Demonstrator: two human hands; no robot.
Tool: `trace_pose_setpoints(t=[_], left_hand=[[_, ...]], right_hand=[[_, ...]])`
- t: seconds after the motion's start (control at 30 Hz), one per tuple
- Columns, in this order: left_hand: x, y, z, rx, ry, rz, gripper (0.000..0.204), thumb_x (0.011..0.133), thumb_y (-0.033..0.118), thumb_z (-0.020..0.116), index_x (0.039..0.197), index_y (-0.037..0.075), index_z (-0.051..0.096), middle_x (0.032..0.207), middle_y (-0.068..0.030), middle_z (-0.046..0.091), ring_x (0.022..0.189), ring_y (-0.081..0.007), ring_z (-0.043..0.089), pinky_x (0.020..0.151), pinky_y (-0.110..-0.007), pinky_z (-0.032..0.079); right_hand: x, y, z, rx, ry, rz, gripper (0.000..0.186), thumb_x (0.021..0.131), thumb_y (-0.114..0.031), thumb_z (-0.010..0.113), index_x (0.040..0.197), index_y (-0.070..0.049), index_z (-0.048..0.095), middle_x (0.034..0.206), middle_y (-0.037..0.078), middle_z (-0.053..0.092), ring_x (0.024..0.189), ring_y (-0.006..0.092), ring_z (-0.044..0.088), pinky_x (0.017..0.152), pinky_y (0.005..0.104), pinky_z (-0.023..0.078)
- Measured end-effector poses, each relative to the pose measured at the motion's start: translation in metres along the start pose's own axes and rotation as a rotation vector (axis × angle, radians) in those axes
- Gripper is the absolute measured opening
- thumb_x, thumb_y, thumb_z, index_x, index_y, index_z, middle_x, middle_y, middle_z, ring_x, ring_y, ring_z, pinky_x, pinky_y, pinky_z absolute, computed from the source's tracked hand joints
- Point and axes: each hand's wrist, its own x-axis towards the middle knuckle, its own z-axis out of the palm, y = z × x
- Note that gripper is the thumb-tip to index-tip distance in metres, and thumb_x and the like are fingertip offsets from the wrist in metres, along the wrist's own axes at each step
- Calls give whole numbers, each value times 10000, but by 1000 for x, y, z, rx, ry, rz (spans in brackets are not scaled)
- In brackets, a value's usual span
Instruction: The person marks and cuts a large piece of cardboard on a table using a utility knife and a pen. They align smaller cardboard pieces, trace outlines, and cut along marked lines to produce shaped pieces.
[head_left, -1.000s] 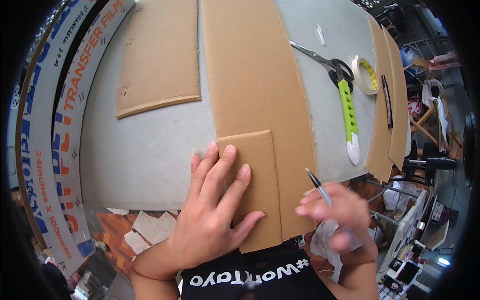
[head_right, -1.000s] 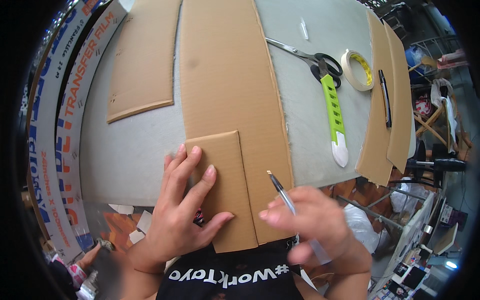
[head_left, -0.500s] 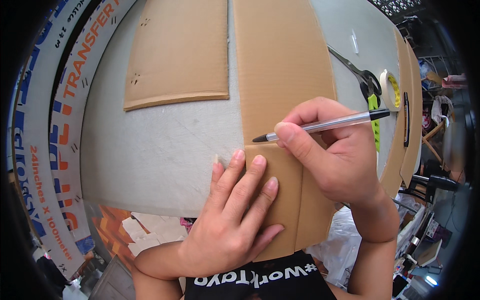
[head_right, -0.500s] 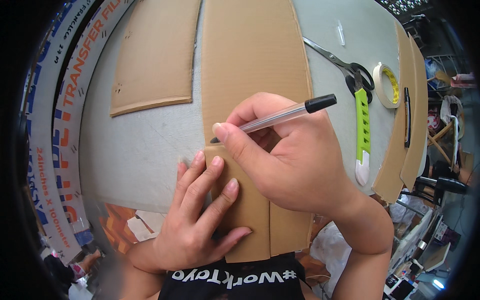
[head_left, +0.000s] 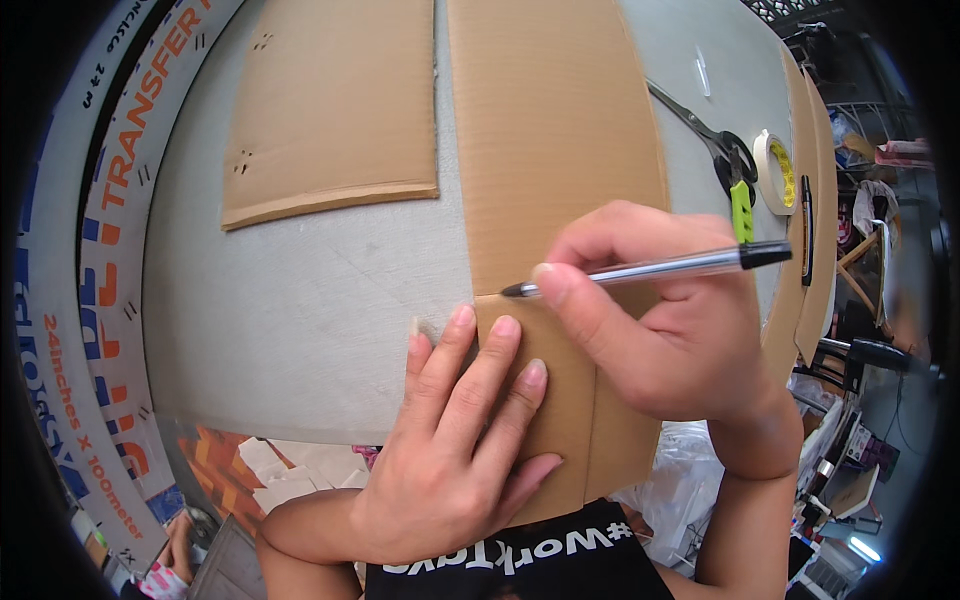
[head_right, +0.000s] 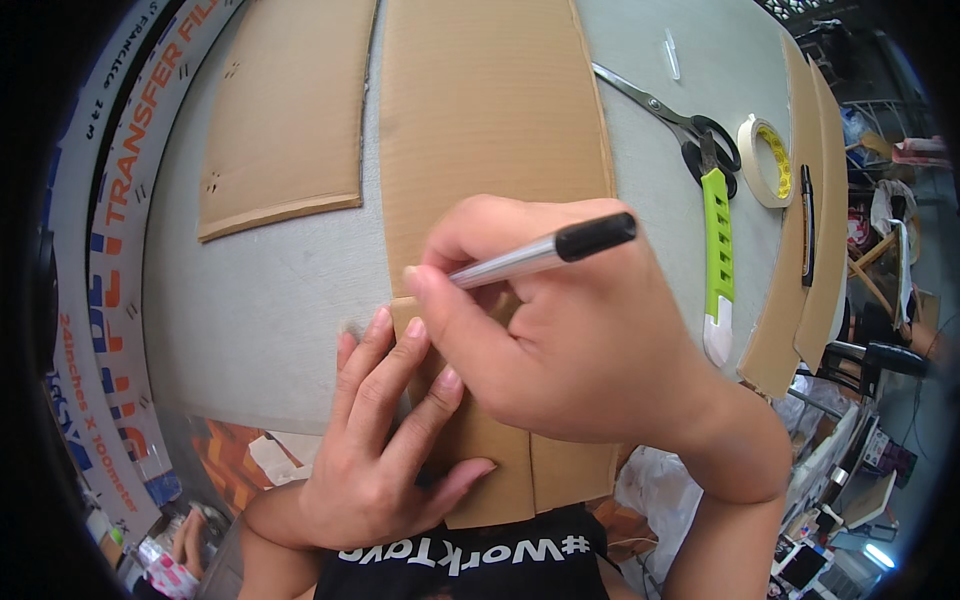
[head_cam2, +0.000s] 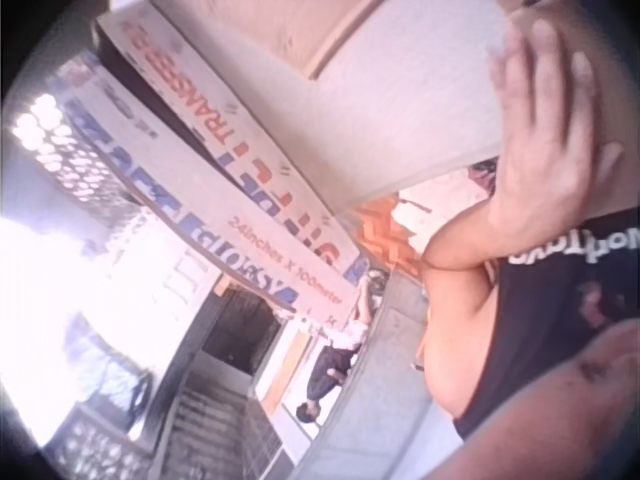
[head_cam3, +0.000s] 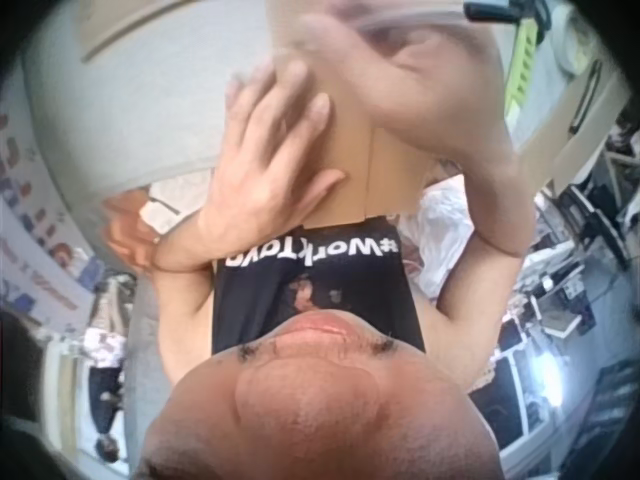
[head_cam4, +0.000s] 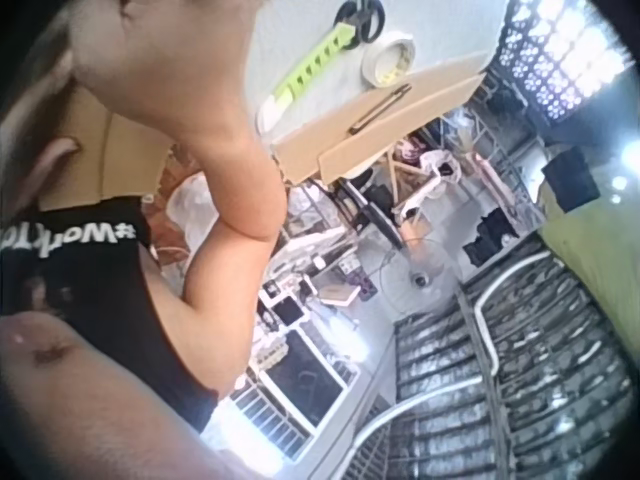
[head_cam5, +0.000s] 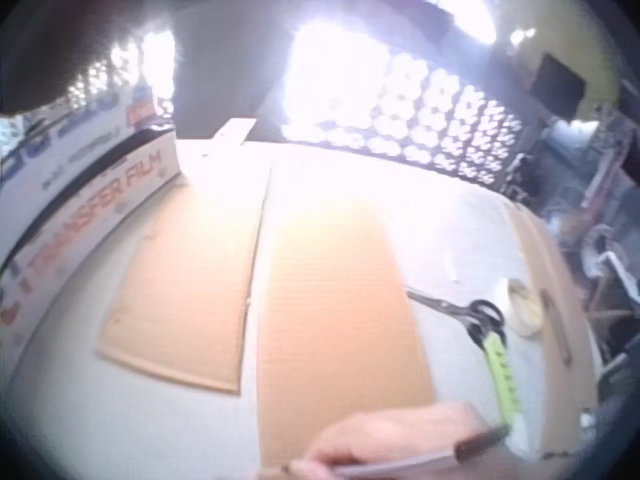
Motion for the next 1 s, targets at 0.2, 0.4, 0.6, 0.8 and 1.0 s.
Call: trace_pose_setpoints(t=[0.2,0.4,0.6,0.8,1.0], left_hand=[[2,2,-2,0,-13,-6,794,738,289,933,1388,-27,606,1549,-349,416,1456,-581,378,1177,-695,293],[0,4,-1,19,-6,-17,797,743,276,932,1404,-22,601,1563,-339,398,1467,-577,361,1188,-689,284],[2,5,-2,21,-28,-23,800,754,277,928,1417,-18,592,1575,-328,382,1480,-570,343,1199,-687,272],[1,5,0,27,-21,-23,804,758,286,925,1424,-8,583,1581,-322,376,1483,-569,340,1200,-688,265],[1,6,-1,47,-24,-24,810,758,293,924,1426,0,574,1583,-316,378,1484,-561,346,1197,-690,265]], right_hand=[[-17,2,-27,-99,54,64,57,885,9,720,838,32,696,740,79,698,641,122,621,586,268,471],[-7,5,-10,-84,4,-73,45,890,1,725,866,36,710,750,103,708,632,157,650,587,286,495],[-18,4,-30,-69,45,37,67,905,-8,711,857,35,697,736,94,695,620,148,631,572,285,475],[-25,6,-37,-130,71,37,73,914,-7,699,857,38,692,742,85,689,636,131,616,574,276,462],[-26,7,-35,-131,95,18,57,911,3,702,866,35,689,744,93,690,635,137,621,578,277,471]])
